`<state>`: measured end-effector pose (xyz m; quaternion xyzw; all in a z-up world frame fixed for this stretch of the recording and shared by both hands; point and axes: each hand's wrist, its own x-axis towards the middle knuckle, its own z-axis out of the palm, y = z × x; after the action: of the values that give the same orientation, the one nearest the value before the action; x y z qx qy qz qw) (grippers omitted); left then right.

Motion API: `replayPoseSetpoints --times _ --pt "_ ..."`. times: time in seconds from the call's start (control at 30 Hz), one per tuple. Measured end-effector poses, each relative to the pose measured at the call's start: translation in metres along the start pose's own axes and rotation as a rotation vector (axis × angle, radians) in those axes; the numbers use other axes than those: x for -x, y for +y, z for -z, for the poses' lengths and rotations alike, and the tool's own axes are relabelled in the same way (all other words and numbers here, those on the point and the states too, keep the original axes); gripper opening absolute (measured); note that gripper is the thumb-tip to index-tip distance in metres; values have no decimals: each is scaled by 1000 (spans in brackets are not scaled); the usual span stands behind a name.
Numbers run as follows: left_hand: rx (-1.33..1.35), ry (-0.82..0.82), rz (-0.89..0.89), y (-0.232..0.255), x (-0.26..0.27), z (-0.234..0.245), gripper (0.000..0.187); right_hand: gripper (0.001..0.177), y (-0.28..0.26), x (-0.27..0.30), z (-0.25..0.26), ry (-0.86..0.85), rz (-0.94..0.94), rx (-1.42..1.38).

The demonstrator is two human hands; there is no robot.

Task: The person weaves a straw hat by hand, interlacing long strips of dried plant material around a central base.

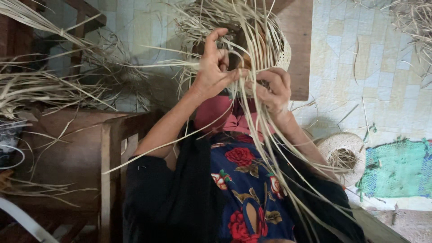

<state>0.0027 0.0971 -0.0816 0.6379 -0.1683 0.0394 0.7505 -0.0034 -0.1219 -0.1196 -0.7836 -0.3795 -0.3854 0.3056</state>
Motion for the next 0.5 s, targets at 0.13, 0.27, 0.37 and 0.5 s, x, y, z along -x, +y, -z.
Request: replayPoseSetpoints --times 0.13,0.27,0.37,0.5 --pt "-154 15 131 5 0 1 90 25 -6 -15 7 1 117 80" --pt "-335 133 140 -10 7 -5 102 22 0 -34 7 35 95 80" --pt "-522 215 -199 -52 16 -1 104 15 0 -34 3 46 -62 -14" --pt "-485 306 0 -36 15 -7 83 14 -15 -43 16 34 -277 -299"
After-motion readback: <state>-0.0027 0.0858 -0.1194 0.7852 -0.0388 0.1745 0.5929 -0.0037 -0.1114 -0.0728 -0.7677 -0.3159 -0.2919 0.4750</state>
